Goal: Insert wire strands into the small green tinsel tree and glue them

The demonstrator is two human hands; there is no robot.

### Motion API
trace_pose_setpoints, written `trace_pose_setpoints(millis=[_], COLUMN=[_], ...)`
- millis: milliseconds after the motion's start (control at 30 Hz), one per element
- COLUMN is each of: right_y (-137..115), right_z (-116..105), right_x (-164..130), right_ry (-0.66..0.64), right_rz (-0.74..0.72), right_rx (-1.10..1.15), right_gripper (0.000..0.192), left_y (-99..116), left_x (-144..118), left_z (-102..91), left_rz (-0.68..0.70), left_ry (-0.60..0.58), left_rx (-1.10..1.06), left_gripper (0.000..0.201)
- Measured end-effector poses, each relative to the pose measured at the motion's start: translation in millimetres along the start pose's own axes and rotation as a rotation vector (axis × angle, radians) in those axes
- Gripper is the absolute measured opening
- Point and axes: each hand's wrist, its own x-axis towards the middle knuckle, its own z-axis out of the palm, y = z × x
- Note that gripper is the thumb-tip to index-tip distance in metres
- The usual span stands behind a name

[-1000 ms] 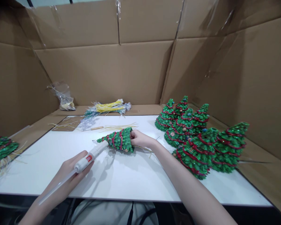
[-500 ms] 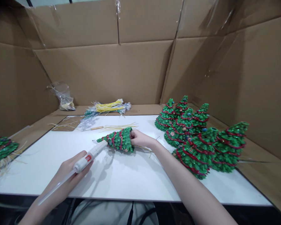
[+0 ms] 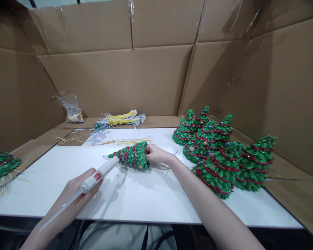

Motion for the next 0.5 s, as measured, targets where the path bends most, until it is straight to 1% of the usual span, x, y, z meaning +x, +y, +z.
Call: trace_pose_setpoints(millis=[300,500], right_y=[-3.4,-5.8], right_z=[0.5,0.8], right_x=[-1.0,-1.3], right_ry=[0.015,0.012], right_rz=[0.016,0.02], right_rx=[-0.013,-0.008], right_gripper=[0.016,0.022], left_y=[-1.5,-2.4], left_x=[1.6,1.7], left_z=[1.4,0.5], left_rz=[0.001,-0.004], left_ry=[-0.003,-0.003], left_rx=[-0.01,-0.018], left_gripper=[0.023,0.024])
